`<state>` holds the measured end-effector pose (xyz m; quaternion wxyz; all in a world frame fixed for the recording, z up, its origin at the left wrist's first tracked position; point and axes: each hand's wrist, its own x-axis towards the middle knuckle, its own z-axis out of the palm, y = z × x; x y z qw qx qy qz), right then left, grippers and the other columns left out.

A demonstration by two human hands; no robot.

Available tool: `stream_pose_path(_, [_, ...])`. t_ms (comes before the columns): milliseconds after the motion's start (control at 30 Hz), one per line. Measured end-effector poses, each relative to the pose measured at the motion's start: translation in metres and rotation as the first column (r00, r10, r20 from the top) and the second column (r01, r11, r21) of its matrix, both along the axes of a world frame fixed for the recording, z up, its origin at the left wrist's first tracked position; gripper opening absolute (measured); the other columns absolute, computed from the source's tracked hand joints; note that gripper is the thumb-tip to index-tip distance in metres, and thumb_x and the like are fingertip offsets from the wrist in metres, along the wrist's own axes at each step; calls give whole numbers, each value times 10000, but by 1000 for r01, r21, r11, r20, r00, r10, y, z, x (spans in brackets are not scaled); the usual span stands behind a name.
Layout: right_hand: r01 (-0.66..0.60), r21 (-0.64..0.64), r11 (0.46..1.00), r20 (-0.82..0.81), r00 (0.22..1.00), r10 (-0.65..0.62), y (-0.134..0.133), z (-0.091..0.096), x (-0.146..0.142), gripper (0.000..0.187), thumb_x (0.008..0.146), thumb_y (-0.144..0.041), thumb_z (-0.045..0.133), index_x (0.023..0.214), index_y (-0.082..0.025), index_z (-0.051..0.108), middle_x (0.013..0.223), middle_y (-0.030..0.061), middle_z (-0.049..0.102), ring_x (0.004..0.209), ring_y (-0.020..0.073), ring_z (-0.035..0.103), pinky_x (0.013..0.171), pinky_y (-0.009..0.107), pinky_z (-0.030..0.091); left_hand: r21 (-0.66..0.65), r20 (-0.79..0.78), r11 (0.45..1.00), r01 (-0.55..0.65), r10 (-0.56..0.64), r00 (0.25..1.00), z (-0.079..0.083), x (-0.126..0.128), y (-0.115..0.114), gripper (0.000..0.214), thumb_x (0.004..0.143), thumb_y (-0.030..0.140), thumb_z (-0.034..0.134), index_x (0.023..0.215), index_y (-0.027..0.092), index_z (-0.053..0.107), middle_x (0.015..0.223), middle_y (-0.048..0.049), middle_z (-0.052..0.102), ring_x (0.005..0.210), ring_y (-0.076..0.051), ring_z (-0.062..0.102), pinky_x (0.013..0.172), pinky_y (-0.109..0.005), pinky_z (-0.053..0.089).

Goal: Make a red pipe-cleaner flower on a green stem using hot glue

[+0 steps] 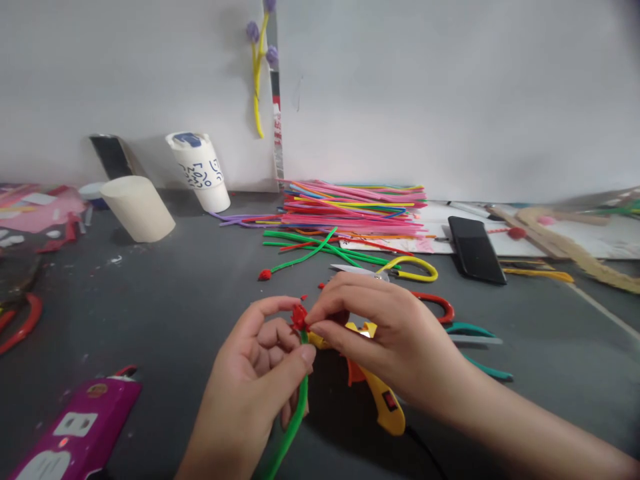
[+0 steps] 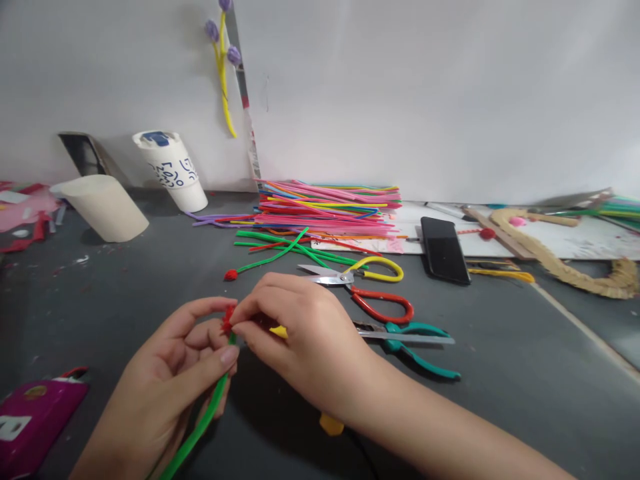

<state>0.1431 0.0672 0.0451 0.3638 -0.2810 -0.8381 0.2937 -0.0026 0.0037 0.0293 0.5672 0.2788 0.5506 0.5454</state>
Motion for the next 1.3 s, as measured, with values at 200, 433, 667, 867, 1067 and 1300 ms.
stream_pose_path(200, [4, 67, 998, 4, 1000, -4, 0, -2, -1, 134, 860, -84, 622, 781, -192, 614, 734, -11, 613, 696, 129, 584, 645, 235, 463, -7, 1, 1000, -4, 4, 1000, 1, 1, 1, 373, 643, 215, 749, 987, 210, 604, 527, 93, 546, 309, -64, 452, 303, -154, 330])
stream_pose_path(433, [15, 215, 977, 37, 999, -23, 0, -7, -1, 120, 895, -115, 578, 800, -186, 595, 755, 16, 617, 707, 144, 577, 644, 251, 467, -20, 3, 1000, -2, 2, 1000, 2, 1, 0, 356, 643, 215, 747, 969, 207, 606, 519, 98, 537, 306, -54, 437, 300, -147, 325])
stream_pose_path(667, [30, 327, 945, 30, 999, -42, -2, -12, -4, 118, 919, -134, 538, 826, -191, 584, 772, 32, 629, 690, 149, 581, 651, 266, 489, -33, 87, 999, 27, -24, 996, 3, 0, -1, 388, 634, 214, 781, 979, 215, 605, 533, 87, 571, 323, -45, 455, 316, -125, 330])
stream_pose_path(867, [26, 378, 926, 23, 999, -38, -3, -15, -5, 132, 920, -107, 527, 822, -178, 581, 760, 41, 627, 688, 149, 575, 656, 267, 502, -49, 127, 998, 45, -38, 991, 3, -1, -1, 408, 641, 209, 774, 1003, 210, 586, 527, 82, 583, 317, -40, 444, 316, -122, 339])
stream_pose_path(1067, [-15, 384, 923, 54, 998, -6, 2, -12, -2, 74, 921, -135, 553, 869, -160, 600, 797, 56, 646, 727, 161, 582, 679, 285, 494, -60, 162, 997, 43, -33, 986, 5, 0, 0, 418, 620, 202, 781, 990, 197, 587, 516, 81, 579, 308, -41, 438, 301, -127, 355])
stream_pose_path(1300, [-96, 403, 910, 127, 991, 48, 5, -9, 2, 95, 912, -114, 552, 840, -139, 610, 788, 70, 666, 723, 169, 582, 664, 287, 476, -66, 142, 993, 100, -90, 986, 1, -1, 0, 360, 696, 197, 716, 1024, 202, 567, 546, 70, 573, 323, -46, 439, 292, -126, 304])
